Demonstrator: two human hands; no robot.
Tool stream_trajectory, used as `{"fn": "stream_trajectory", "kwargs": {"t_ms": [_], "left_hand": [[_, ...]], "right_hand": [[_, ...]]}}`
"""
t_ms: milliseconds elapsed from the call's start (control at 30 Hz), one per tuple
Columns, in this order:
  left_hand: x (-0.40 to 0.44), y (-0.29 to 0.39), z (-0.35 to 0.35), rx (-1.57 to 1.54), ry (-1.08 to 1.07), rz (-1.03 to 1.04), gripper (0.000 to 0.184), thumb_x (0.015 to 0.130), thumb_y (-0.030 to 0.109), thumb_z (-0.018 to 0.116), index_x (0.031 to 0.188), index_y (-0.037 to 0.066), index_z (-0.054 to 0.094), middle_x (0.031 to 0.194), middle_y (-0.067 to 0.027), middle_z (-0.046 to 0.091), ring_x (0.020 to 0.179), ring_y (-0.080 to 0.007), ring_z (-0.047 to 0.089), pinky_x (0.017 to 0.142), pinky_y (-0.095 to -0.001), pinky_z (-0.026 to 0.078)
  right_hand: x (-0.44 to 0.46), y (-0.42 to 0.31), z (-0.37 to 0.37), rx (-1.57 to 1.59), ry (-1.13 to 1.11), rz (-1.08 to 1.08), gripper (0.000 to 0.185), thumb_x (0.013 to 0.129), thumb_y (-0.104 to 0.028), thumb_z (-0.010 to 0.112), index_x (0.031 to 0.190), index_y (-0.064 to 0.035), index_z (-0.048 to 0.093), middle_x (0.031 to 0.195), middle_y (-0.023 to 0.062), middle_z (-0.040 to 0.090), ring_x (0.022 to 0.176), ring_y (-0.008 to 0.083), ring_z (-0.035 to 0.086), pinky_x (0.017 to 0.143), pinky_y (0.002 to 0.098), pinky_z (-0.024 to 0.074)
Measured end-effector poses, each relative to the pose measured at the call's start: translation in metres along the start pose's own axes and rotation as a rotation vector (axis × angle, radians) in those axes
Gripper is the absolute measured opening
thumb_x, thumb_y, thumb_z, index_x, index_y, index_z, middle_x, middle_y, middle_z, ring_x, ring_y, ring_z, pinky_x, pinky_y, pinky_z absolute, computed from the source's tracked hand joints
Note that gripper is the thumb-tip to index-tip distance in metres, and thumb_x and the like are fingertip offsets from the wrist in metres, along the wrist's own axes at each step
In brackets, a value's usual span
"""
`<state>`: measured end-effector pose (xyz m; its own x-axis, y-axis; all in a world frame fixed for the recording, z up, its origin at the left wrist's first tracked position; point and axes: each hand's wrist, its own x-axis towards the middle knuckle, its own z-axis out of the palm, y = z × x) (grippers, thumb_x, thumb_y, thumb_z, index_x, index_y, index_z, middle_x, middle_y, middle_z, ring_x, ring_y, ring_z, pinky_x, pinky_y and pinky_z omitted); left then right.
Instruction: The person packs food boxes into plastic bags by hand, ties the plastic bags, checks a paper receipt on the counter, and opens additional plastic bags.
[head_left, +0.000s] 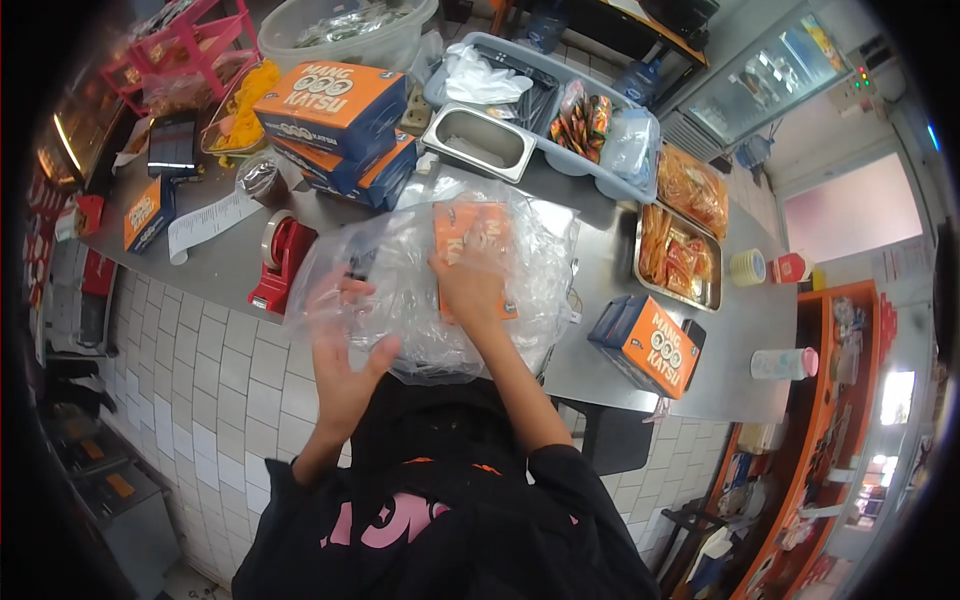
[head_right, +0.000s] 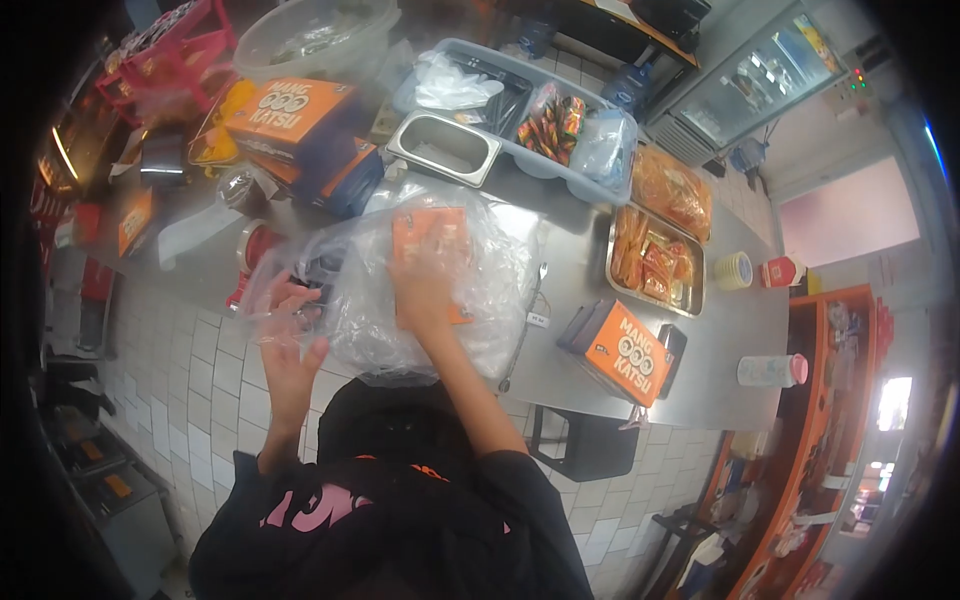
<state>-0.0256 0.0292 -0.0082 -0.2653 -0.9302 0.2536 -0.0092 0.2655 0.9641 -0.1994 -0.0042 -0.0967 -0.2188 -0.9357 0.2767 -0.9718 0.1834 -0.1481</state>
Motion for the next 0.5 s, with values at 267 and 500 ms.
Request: {"fn": "stream_trajectory", "kwargs": {"t_ms": [267,500], "left_hand": [[0.109,0.092,-0.073,0.579,0.041,0.529,0.070,0.077,0.066,0.042,0.064,-0.001,0.060,0.054,-0.0056,0.058,0.051,-0.0134,0.058,0.050,-0.0226,0.042],[0.334,0.204,-0.097,0.640,0.155,0.798,0.041,0.091,0.034,0.041,0.080,0.000,0.062,0.065,-0.0068,0.060,0.053,-0.0114,0.055,0.050,-0.0261,0.044]], "right_hand": [[-0.005,0.033,-0.110,0.489,-0.486,-0.182,0.038,0.088,-0.028,0.046,0.099,0.0069,0.054,0.083,0.0234,0.057,0.079,0.0363,0.056,0.076,0.0387,0.0438],[0.003,-0.073,-0.191,1.228,-0.047,-0.614,0.017,0.085,-0.014,0.055,0.090,0.0014,0.052,0.079,0.0126,0.055,0.067,0.0236,0.057,0.055,0.0329,0.0438]]}}
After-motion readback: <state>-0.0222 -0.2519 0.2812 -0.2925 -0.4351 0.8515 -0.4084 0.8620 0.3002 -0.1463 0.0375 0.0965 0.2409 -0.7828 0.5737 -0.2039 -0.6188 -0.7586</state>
